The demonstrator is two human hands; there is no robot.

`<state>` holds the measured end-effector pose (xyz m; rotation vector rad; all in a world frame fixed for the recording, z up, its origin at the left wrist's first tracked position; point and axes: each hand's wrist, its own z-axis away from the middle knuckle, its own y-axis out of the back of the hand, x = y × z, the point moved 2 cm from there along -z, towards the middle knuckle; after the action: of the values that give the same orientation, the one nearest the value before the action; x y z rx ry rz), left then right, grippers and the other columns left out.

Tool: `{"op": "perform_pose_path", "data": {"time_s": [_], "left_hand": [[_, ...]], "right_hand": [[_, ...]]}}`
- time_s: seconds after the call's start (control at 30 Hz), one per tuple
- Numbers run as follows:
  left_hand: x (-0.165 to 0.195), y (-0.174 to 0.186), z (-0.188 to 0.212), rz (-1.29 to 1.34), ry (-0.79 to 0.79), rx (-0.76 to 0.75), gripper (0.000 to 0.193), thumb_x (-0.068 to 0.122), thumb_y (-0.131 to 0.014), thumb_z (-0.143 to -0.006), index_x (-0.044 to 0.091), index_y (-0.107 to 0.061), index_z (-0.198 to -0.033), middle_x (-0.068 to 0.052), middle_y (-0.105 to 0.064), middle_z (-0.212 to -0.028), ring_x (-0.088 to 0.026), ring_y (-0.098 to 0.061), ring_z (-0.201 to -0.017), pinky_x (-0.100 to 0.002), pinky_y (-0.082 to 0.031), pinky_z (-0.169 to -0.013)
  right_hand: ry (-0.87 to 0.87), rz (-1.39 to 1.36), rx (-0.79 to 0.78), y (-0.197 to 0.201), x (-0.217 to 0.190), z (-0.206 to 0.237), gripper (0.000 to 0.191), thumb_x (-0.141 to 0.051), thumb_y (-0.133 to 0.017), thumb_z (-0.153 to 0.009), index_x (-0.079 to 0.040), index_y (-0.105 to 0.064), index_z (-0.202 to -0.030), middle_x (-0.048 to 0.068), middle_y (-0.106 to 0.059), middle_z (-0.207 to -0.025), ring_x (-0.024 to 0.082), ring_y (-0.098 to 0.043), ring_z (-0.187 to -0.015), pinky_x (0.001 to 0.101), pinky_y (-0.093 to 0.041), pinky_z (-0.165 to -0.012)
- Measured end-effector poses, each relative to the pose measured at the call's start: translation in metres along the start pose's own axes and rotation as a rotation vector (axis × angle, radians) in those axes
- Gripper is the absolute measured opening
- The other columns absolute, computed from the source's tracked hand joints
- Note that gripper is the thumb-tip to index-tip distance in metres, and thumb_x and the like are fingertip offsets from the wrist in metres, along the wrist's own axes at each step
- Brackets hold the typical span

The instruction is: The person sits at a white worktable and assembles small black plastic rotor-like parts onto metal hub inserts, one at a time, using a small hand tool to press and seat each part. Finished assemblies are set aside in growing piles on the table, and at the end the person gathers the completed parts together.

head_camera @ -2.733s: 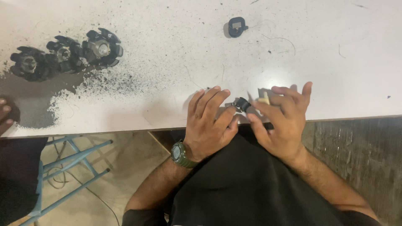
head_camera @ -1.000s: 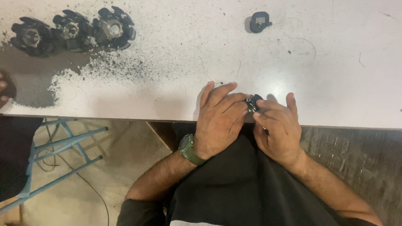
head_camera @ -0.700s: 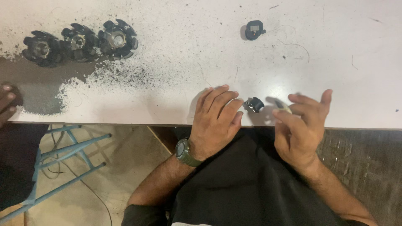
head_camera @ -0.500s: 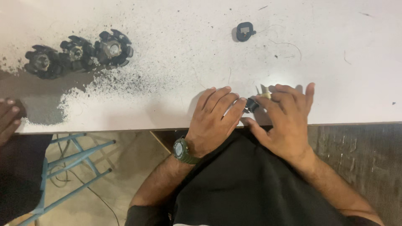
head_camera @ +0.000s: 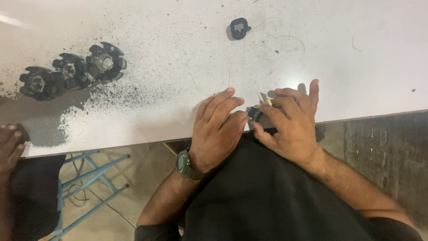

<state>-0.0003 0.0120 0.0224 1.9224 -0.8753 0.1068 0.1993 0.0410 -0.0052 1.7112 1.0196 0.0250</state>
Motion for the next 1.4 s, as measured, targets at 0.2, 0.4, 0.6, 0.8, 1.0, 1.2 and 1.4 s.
{"op": "perform_pose_path", "data": {"time_s": [0.2, 0.4, 0.6, 0.8, 1.0, 1.2, 1.4], "left_hand": [[-0.004, -0.006, 0.01, -0.103, -0.052, 0.043, 0.014, 0.007, -0.08, -0.097, 0.008, -0.067, -0.103, -0.004, -0.056, -0.133, -0.025, -0.052, -0.139, -0.047, -0.052, -0.108], [-0.001, -0.008, 0.011, -0.206, -0.251, -0.034, 0.014, 0.007, -0.074, -0.102, 0.001, -0.069, -0.113, -0.011, -0.056, -0.134, -0.03, -0.051, -0.139, -0.048, -0.053, -0.107], [-0.004, 0.004, -0.007, 0.042, -0.034, -0.12, 0.012, 0.01, -0.073, -0.095, 0.01, -0.07, -0.107, -0.004, -0.06, -0.118, -0.025, -0.059, -0.122, -0.044, -0.053, -0.096], [-0.013, 0.01, -0.012, 0.431, 0.454, -0.291, 0.007, 0.014, -0.075, -0.095, 0.01, -0.07, -0.097, -0.001, -0.068, -0.086, -0.017, -0.065, -0.073, -0.032, -0.052, -0.064], [-0.008, 0.01, -0.006, 0.395, 0.403, -0.188, 0.009, 0.009, -0.074, -0.093, 0.008, -0.068, -0.1, -0.004, -0.07, -0.083, -0.016, -0.065, -0.069, -0.031, -0.052, -0.06], [-0.006, 0.008, -0.003, 0.392, 0.45, -0.154, 0.009, 0.008, -0.074, -0.09, 0.008, -0.065, -0.092, -0.004, -0.068, -0.078, -0.014, -0.067, -0.068, -0.029, -0.054, -0.061], [-0.002, 0.009, -0.007, 0.446, 0.369, -0.057, 0.015, 0.007, -0.072, -0.088, 0.006, -0.065, -0.101, -0.006, -0.068, -0.086, -0.02, -0.066, -0.07, -0.033, -0.053, -0.063]], "right_hand": [[-0.01, 0.007, 0.007, -0.002, 0.001, 0.001, 0.036, -0.028, -0.089, -0.081, -0.009, -0.076, -0.108, 0.008, -0.061, -0.111, 0.03, -0.053, -0.128, 0.068, -0.006, -0.127], [-0.001, 0.01, -0.03, 0.002, -0.001, -0.003, 0.037, -0.028, -0.088, -0.081, -0.008, -0.075, -0.109, 0.009, -0.063, -0.112, 0.029, -0.053, -0.128, 0.069, -0.005, -0.126], [0.067, 0.005, -0.09, 0.009, 0.001, -0.007, 0.037, -0.025, -0.088, -0.08, -0.009, -0.076, -0.112, 0.006, -0.065, -0.115, 0.029, -0.052, -0.129, 0.0681, -0.004, -0.126], [0.044, -0.033, -0.082, 0.01, 0.003, -0.006, 0.036, -0.023, -0.088, -0.08, -0.011, -0.076, -0.111, 0.005, -0.063, -0.112, 0.027, -0.053, -0.129, 0.0672, -0.005, -0.128], [0.01, -0.032, -0.081, 0.012, 0.001, -0.005, 0.039, -0.021, -0.089, -0.078, -0.012, -0.077, -0.113, 0.005, -0.062, -0.112, 0.028, -0.052, -0.13, 0.0654, -0.008, -0.128], [0.02, -0.122, 0.149, 0.023, 0.001, 0.007, 0.028, -0.009, -0.079, -0.087, -0.014, -0.072, -0.113, 0.008, -0.064, -0.104, 0.031, -0.063, -0.121, 0.058, -0.023, -0.133], [0.055, -0.432, 0.199, 0.005, -0.01, 0.02, 0.035, 0.002, -0.076, -0.089, -0.004, -0.056, -0.116, 0.011, -0.068, -0.105, 0.03, -0.073, -0.11, 0.0576, -0.036, -0.125]]}}
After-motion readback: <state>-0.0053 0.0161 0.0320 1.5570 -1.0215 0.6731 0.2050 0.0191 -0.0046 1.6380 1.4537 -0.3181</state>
